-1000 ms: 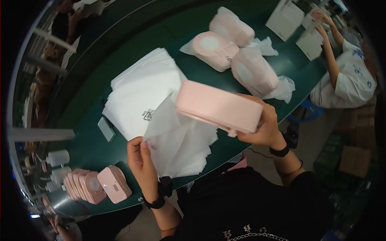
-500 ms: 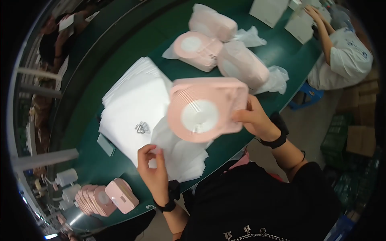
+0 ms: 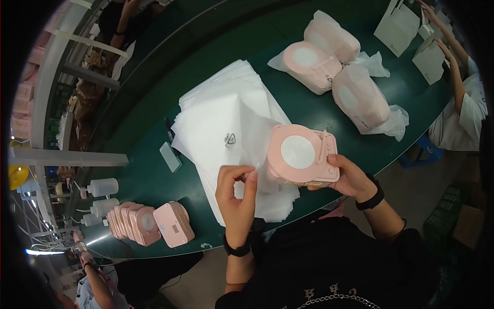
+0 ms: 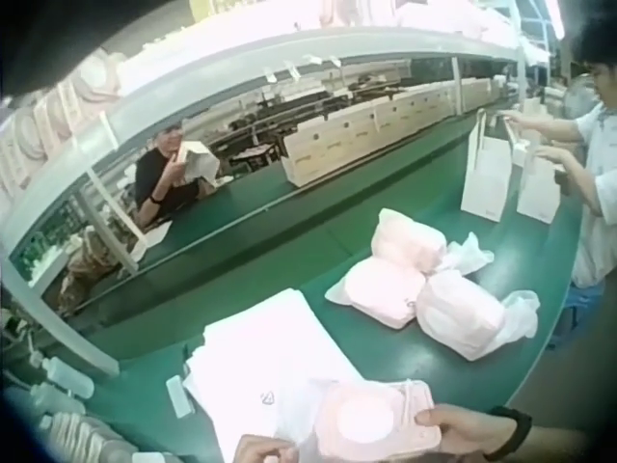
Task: The person picks up a pink speaker by hand, turns it over, and wipes the sides. They then take a plastic bag from a stack, place the speaker inside, and set the bagged item on the table. This process is repeated with another speaker.
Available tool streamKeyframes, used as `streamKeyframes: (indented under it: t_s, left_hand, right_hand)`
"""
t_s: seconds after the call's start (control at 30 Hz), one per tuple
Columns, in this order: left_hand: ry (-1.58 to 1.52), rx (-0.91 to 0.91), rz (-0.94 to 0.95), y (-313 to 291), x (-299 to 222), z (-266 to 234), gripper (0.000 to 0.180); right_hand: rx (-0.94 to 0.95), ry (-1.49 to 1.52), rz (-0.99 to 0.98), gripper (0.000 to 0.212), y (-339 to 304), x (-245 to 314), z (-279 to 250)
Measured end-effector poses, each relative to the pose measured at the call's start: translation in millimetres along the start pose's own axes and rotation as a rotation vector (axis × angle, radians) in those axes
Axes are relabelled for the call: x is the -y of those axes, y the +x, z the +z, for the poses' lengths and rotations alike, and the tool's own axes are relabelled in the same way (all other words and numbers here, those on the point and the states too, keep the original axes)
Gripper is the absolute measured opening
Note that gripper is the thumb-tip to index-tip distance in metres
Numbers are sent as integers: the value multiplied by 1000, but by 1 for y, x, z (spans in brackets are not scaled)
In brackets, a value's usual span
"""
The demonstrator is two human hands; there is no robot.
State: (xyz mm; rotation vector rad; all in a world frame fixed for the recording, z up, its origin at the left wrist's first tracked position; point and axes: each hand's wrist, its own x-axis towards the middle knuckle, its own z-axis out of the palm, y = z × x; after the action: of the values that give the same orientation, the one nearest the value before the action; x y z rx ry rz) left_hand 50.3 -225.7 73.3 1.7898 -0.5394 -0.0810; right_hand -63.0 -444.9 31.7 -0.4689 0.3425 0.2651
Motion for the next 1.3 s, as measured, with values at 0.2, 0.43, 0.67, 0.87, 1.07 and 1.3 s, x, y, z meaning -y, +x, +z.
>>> streamKeyframes:
  t_s: [0.2, 0.43, 0.67, 0.87, 1.07, 1.3]
  left_hand:
    - [-2, -134, -112, -10, -12, -2, 7]
    - [212, 229, 85, -15, -25, -12, 8]
    - [218, 123, 77, -25, -26, -10, 11]
    - [252, -105, 244, -10, -34, 8, 9]
    - [319, 159, 393, -20, -34, -1, 14]
    - [-19, 355, -153, -42, -40, -62, 17]
  right_hand:
    - [96, -287, -25, 56, -1, 4, -10]
    - [92, -212, 80, 46, 8, 3, -8]
    - [45, 69, -244, 52, 24, -22, 19]
    - [23, -841, -445, 51, 5, -17, 24]
    - [70, -295, -180, 54, 23, -14, 14]
    - [-26, -479, -488, 58, 33, -42, 0]
